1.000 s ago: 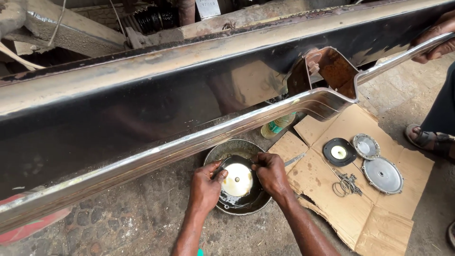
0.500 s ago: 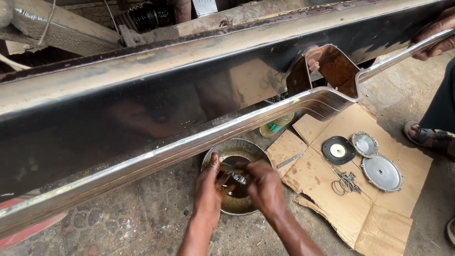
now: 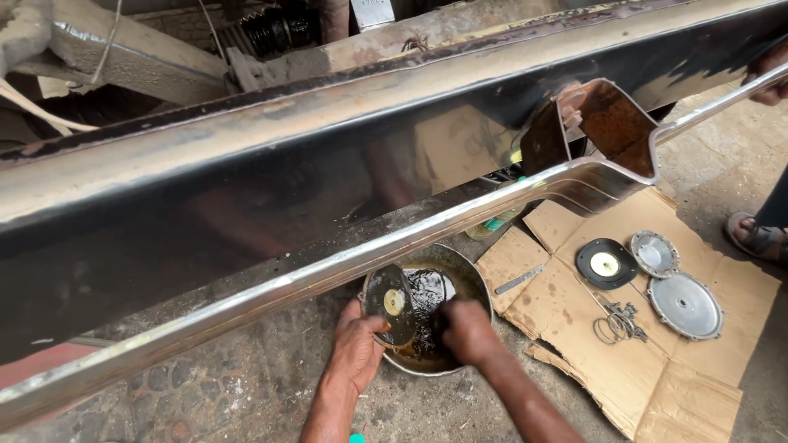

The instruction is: Cleaning and inspecting disassembled metal auto parts in a container of oil.

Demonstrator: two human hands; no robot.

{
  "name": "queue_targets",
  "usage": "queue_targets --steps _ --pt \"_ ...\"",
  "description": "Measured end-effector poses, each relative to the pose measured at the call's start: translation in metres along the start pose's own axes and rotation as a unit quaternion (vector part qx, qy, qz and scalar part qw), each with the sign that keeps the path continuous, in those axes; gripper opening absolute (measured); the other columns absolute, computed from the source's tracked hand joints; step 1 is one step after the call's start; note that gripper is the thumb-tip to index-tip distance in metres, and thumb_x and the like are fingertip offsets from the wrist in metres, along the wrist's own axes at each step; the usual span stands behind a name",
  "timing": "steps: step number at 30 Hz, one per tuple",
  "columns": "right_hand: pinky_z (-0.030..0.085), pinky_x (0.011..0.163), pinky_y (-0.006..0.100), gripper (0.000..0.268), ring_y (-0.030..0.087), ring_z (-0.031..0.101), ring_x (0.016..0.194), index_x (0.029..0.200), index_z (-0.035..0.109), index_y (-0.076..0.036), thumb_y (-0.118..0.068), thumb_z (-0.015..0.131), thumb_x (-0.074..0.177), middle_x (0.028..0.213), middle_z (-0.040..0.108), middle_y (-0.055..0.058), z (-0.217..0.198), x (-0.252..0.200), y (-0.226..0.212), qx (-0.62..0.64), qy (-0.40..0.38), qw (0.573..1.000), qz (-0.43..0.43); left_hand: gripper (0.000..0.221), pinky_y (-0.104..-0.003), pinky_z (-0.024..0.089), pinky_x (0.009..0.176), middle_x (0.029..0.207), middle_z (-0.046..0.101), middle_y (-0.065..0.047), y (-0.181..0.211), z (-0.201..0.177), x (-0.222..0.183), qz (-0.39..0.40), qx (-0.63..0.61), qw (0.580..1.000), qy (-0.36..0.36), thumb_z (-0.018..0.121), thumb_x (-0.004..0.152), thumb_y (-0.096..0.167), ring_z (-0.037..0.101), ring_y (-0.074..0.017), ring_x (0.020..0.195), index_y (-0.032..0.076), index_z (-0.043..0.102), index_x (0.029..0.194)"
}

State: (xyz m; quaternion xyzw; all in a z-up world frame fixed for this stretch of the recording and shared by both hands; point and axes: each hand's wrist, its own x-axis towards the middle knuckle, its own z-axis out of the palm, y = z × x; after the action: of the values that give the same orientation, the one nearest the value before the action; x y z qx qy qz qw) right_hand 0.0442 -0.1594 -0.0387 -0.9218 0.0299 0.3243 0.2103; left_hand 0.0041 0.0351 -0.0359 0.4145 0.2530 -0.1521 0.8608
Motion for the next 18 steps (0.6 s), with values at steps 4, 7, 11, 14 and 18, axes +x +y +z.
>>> queue_targets --steps 4,7,11,14,18 --pt "0.064 0.086 0.041 0.033 0.028 0.078 0.090 0.113 0.073 -0.001 0.004 0.068 0.081 0.104 0.081 0.018 -0.013 -0.022 -0.007 0.315 0.104 0.941 -0.058 0.066 -0.048 0.045 0.110 0.131 0.065 -0.020 -0.008 0.011 0.000 0.011 -0.001 0.999 -0.041 0.044 0.073 -0.017 0.061 -0.0304 0.125 0.001 0.053 0.136" --pt "0.063 0.086 0.035 0.034 0.023 0.079 0.094 0.117 0.069 -0.001 -0.002 0.071 0.083 0.105 0.079 0.016 -0.009 -0.034 -0.033 0.474 0.096 0.869 -0.106 0.065 -0.048 0.053 0.108 0.128 0.062 -0.015 -0.025 0.024 0.010 -0.052 0.055 0.996 -0.049 0.044 0.077 -0.013 0.061 -0.0283 0.122 0.004 0.047 0.140" --pt "0.061 0.074 0.046 0.037 0.032 0.073 0.082 0.121 0.063 0.005 -0.001 0.063 0.085 0.102 0.075 0.019 -0.001 -0.016 -0.035 0.411 0.260 0.872 -0.051 0.065 -0.045 0.050 0.102 0.125 0.059 -0.018 -0.062 0.025 0.020 0.031 0.124 0.985 -0.114 0.043 0.081 -0.008 0.055 -0.0281 0.114 0.000 0.049 0.145" --pt "0.059 0.079 0.049 0.049 0.037 0.071 0.090 0.131 0.057 0.007 -0.001 0.058 0.083 0.108 0.070 0.024 0.030 0.003 -0.012 0.345 0.386 0.840 -0.161 0.072 -0.042 0.047 0.103 0.133 0.057 -0.017 -0.054 0.028 0.025 0.070 0.168 0.978 -0.100 0.041 0.079 -0.008 0.054 -0.0269 0.117 0.004 0.043 0.150" --pt "0.057 0.085 0.048 0.060 0.035 0.073 0.091 0.128 0.062 0.007 0.001 0.049 0.069 0.105 0.073 0.026 0.022 -0.008 -0.020 0.326 0.340 0.875 -0.115 0.076 -0.035 0.036 0.114 0.150 0.051 -0.014 -0.081 0.011 0.047 0.143 0.225 0.958 -0.104 0.041 0.076 -0.009 0.048 -0.0213 0.134 0.003 0.045 0.152"
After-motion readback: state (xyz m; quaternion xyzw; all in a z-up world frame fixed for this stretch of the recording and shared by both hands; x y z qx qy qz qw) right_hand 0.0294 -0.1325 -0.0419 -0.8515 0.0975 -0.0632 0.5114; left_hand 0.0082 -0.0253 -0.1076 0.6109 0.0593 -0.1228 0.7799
